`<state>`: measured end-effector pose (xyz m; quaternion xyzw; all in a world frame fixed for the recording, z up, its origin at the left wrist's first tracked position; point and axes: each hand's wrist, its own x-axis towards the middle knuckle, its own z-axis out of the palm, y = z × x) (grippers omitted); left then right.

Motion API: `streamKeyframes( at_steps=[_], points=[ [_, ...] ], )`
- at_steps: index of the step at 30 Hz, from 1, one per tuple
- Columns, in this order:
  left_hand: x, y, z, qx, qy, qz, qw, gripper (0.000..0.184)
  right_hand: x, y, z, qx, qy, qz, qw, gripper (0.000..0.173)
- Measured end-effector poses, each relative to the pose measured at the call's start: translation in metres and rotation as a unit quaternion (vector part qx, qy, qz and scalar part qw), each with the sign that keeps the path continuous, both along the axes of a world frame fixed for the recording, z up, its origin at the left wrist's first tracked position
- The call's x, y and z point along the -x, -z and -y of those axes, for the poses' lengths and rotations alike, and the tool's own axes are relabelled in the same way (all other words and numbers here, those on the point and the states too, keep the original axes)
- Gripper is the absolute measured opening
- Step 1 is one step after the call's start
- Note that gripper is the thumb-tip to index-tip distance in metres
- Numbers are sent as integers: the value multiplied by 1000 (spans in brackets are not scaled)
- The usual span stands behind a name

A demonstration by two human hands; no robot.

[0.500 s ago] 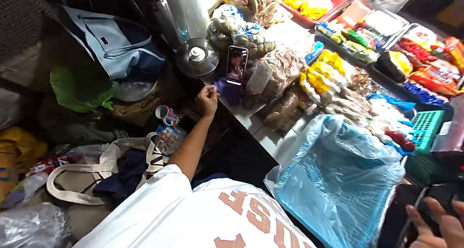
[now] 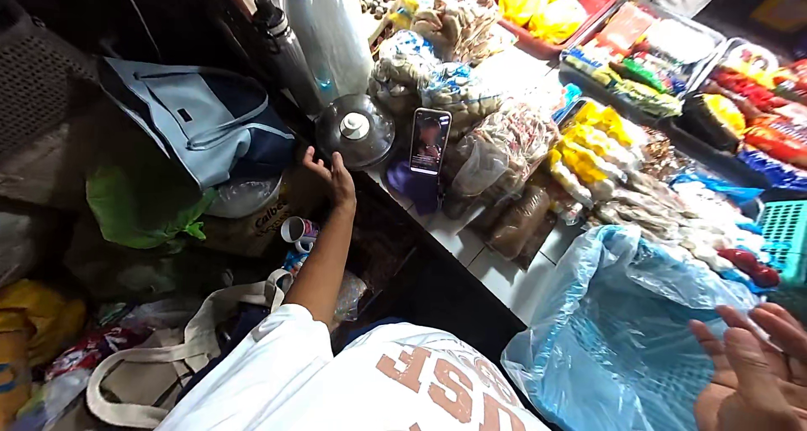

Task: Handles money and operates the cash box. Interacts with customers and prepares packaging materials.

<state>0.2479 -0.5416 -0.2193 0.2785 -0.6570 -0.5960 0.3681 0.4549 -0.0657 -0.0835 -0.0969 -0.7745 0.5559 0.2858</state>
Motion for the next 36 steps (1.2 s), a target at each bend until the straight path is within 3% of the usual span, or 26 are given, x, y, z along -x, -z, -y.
streamKeyframes(
  at_steps=[2, 3, 6, 8, 11, 13, 16, 18, 20, 23, 25, 27, 30, 33, 36],
  points=[
    [-7, 3, -13, -113, 40, 57, 991, 57, 12, -2, 18, -1, -32, -4, 999, 31],
    [-14, 10, -22, -120, 95, 102, 983, 51, 20, -2, 29, -10, -60, -5, 998, 30],
    [-20, 33, -53, 61, 298, 200, 931, 30, 54, -5, 73, -48, -167, 8, 985, 35],
    [-9, 47, -76, 169, 344, 214, 898, 34, 79, -2, 113, -43, -250, 76, 964, 46],
    [14, 74, -99, 187, 309, 159, 919, 81, 120, 25, 177, -15, -405, 217, 888, 63],
    [28, 74, -107, 182, 262, 175, 931, 99, 140, 43, 215, -37, -454, 271, 848, 63],
    [45, 62, -118, 170, 258, 207, 928, 127, 147, 56, 247, -44, -469, 260, 843, 55],
    [55, 62, -124, 147, 271, 170, 936, 138, 143, 65, 250, -82, -478, 254, 837, 40],
    [65, 61, -126, 147, 268, 155, 939, 140, 139, 76, 242, -198, -490, 291, 797, 24],
    [73, 31, -126, 221, 281, 293, 887, 129, 141, 100, 234, -341, -504, 374, 699, 23],
    [80, 11, -128, 232, 301, 364, 850, 119, 147, 119, 240, -358, -484, 350, 717, 34],
    [85, 1, -129, 242, 300, 386, 838, 110, 164, 134, 254, -379, -460, 314, 739, 45],
    [85, -3, -129, 243, 289, 375, 847, 111, 191, 153, 274, -429, -428, 357, 711, 56],
    [82, 1, -123, 247, 275, 320, 872, 117, 189, 142, 284, -423, -421, 389, 702, 49],
    [82, 6, -112, 281, 271, 269, 880, 117, 163, 119, 284, -362, -447, 380, 725, 43]
  ],
)
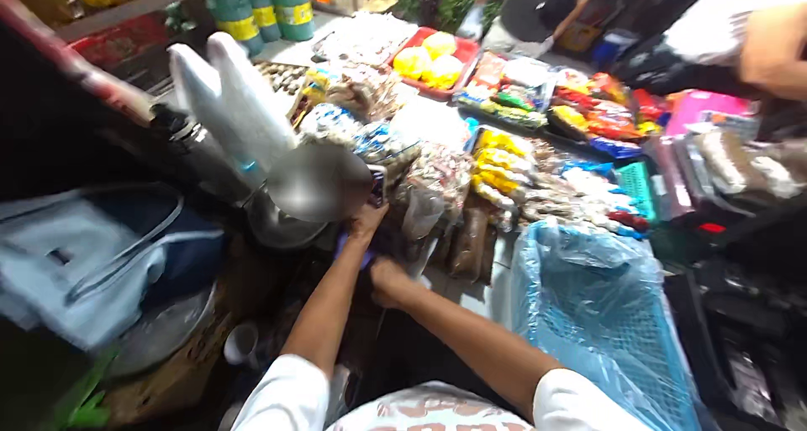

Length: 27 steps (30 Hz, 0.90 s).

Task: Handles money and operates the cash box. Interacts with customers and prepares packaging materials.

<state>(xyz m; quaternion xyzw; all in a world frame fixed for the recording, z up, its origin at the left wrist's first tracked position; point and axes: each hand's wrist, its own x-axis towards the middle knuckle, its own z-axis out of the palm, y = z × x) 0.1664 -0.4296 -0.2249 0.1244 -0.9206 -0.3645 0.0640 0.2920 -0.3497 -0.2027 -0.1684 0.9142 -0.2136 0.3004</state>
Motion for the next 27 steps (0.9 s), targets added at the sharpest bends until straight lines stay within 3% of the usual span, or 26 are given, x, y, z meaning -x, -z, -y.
streamKeyframes(
  at_steps=[5, 7, 11, 16, 20, 22, 23, 25, 27],
  points=[
    [12, 8, -12, -8, 20, -7, 1000, 112, -37, -19, -29, 130, 19, -68, 989, 18],
    [9, 14, -15, -7, 28, 2, 1000, 103, -47, -25, -41, 171, 46, -71, 982, 20],
    [7, 32, -12, 18, 43, -10, 999, 99, -64, -10, -68, 258, 89, -102, 957, 45],
    [2, 42, -9, 27, 35, 0, 999, 99, -85, -5, -102, 289, 111, -168, 936, 22],
    [-7, 51, -7, -5, 42, -43, 998, 108, -94, -33, -127, 322, 184, -161, 915, 32],
    [-24, 49, -3, -100, 62, -177, 977, 103, -101, -51, -138, 406, 242, -114, 874, 30],
    [-38, 39, -2, -133, 75, -262, 953, 93, -104, -61, -142, 469, 273, -82, 836, 27],
    [-77, 4, -7, -198, 110, -412, 883, 65, -109, -84, -147, 595, 330, -23, 732, 30],
    [-124, -39, -22, -268, 230, -441, 825, 53, -111, -101, -149, 693, 338, 5, 637, 41]
  ],
)
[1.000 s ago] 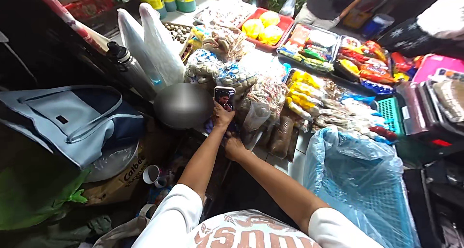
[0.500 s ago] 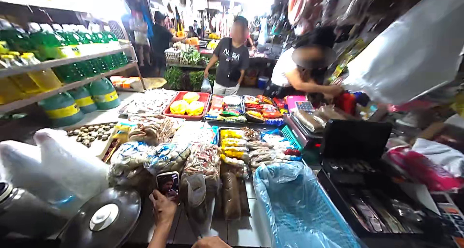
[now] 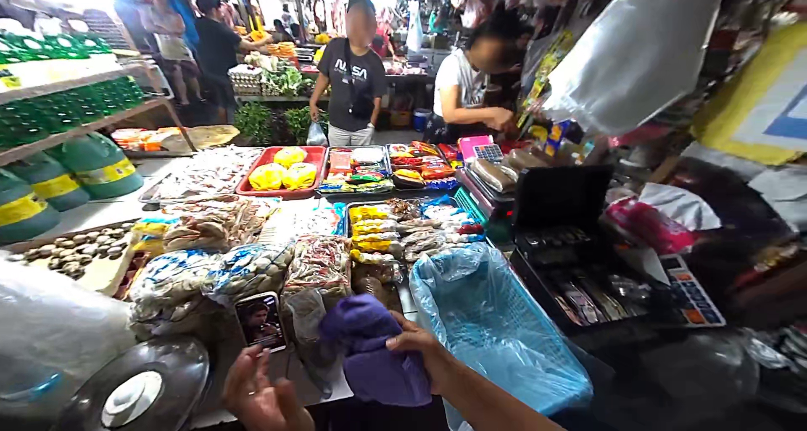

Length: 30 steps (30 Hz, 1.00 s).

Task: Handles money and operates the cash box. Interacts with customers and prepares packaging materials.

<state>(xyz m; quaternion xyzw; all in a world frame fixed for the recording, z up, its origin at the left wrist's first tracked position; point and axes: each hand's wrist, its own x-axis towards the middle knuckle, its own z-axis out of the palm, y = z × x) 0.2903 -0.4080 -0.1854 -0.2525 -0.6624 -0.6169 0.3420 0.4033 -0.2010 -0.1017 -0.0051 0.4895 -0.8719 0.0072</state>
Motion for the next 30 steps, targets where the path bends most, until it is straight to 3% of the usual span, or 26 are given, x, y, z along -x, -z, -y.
streamKeyframes(
  at_steps=[2, 4, 7, 9, 15, 22, 25, 28, 30],
  points=[
    [-34, -33, -25, 81, 126, -24, 988, 70, 0, -10, 16, 118, -3, -31, 993, 34],
    [-41, -42, -49, 124, 149, -65, 979, 84, -1, -15, 42, 132, -43, -50, 989, 36],
    [-25, -43, -52, 49, 113, -104, 987, 61, -2, -25, 52, 24, -114, -87, 989, 39],
    [-21, -47, -47, 2, 104, -142, 984, 44, -5, -32, 52, -16, -108, -99, 989, 37],
    [-21, -83, -48, 25, 122, -173, 977, 34, -4, -27, 44, 41, -38, -168, 984, 21],
    [-24, -99, -29, 65, 140, -165, 974, 38, -5, -44, 24, -224, 96, -285, 927, 25],
    [-23, -108, 4, 143, 92, -67, 983, 41, -11, -47, 19, -238, 143, -178, 944, 22],
    [-35, -121, 16, 191, -114, 14, 975, 51, -16, -43, 19, -105, 148, 5, 983, 8],
    [-49, -128, 7, 196, -151, 70, 966, 57, -18, -32, 24, -53, 117, 84, 988, 33]
  ],
)
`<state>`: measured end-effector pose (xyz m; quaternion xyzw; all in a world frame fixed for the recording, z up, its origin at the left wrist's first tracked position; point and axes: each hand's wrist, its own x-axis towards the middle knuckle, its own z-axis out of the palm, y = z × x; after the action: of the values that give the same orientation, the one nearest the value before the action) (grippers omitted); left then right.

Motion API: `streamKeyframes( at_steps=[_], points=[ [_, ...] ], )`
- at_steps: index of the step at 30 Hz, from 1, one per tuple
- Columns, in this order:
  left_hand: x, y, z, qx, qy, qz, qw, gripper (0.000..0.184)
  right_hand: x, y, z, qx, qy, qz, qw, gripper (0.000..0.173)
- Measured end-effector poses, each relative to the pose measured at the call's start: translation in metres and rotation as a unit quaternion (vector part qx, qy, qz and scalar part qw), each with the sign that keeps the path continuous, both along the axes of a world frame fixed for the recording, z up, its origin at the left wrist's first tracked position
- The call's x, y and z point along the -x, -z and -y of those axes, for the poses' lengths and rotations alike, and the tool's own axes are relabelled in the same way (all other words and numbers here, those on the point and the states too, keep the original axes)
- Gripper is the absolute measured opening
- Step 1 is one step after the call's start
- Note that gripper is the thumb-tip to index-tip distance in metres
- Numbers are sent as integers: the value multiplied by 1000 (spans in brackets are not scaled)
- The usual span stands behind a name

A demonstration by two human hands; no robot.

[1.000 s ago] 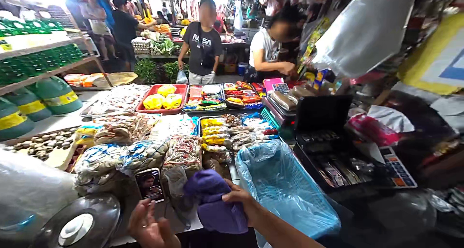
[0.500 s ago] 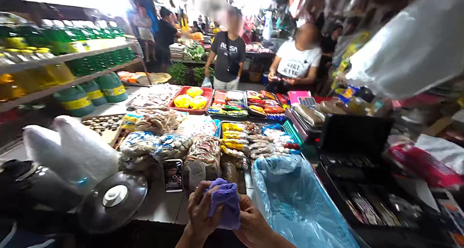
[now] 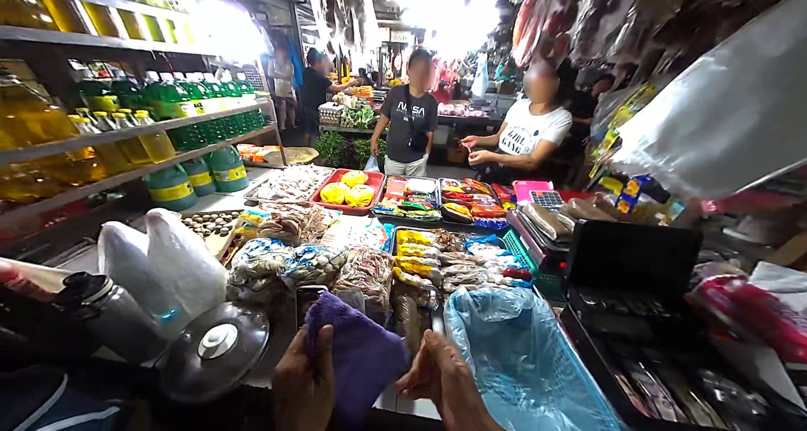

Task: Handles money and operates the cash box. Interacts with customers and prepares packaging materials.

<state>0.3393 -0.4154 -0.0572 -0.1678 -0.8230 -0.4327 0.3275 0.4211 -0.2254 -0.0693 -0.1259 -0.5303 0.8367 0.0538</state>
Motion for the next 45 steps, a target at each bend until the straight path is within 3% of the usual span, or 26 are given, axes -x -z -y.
streamKeyframes(
  at_steps=[2, 4, 5, 7, 10, 12, 15, 17, 19, 21, 23, 25, 27, 28, 31, 34, 37, 39, 41, 45],
  points=[
    [-17, 0, -8, 4, 130, 75, 989, 58, -6, 11, 9, 32, -74, 27, 996, 44],
    [-24, 9, -13, -1, 312, 152, 938, 66, -10, 23, 16, 93, -85, 1, 992, 31],
    [-28, 16, -18, -14, 312, 139, 940, 62, -10, 27, 16, 141, -77, -1, 987, 29],
    [-30, 24, -29, 1, 215, 55, 975, 50, -8, 20, 13, 205, -87, 16, 975, 33],
    [-24, 46, -53, -16, 215, 0, 977, 60, -10, 10, 19, 248, -158, -75, 953, 18],
    [-20, 52, -63, -52, 188, -81, 977, 45, -6, 11, 16, 247, -209, -129, 937, 18],
    [-7, 49, -68, -54, 170, -191, 965, 44, -4, 11, 11, 211, -190, -123, 951, 21],
    [-4, 52, -69, -31, 185, -198, 962, 46, -4, 15, 7, 147, -145, -107, 973, 28],
    [-2, 58, -70, -7, 206, -190, 960, 48, -4, 21, -2, 16, -111, -122, 986, 28],
    [-2, 68, -67, 0, 219, -194, 956, 49, -7, 24, -12, -154, -81, -148, 974, 21],
    [1, 76, -61, -27, 211, -188, 959, 47, -11, 22, -19, -237, -32, -159, 958, 7],
    [2, 77, -56, -62, 238, -141, 959, 52, -14, 15, -23, -146, -18, -122, 982, 18],
    [-5, 75, -59, -7, 320, -86, 943, 61, -14, 6, -19, -12, -105, -71, 992, 40],
    [-9, 79, -65, 36, 328, -82, 940, 64, -14, 6, -12, 35, -135, -55, 989, 38],
    [-5, 105, -72, 45, 209, -195, 957, 68, -11, 15, 6, 83, -119, -12, 989, 26],
    [-7, 106, -56, 104, 237, -180, 949, 69, -7, 30, 1, 71, -136, 43, 987, 21],
    [-20, 113, -44, 169, 288, -71, 940, 61, -11, 49, -4, -8, -153, 80, 985, 12],
    [-27, 119, -38, 215, 311, -14, 925, 55, -13, 69, -10, -155, -173, 39, 972, 3],
    [-35, 128, -31, 251, 329, 41, 910, 49, -21, 88, -11, -318, -169, 10, 933, 11],
    [-45, 128, -31, 232, 305, 77, 921, 41, -26, 84, -5, -445, -119, -47, 886, 12]
  ],
)
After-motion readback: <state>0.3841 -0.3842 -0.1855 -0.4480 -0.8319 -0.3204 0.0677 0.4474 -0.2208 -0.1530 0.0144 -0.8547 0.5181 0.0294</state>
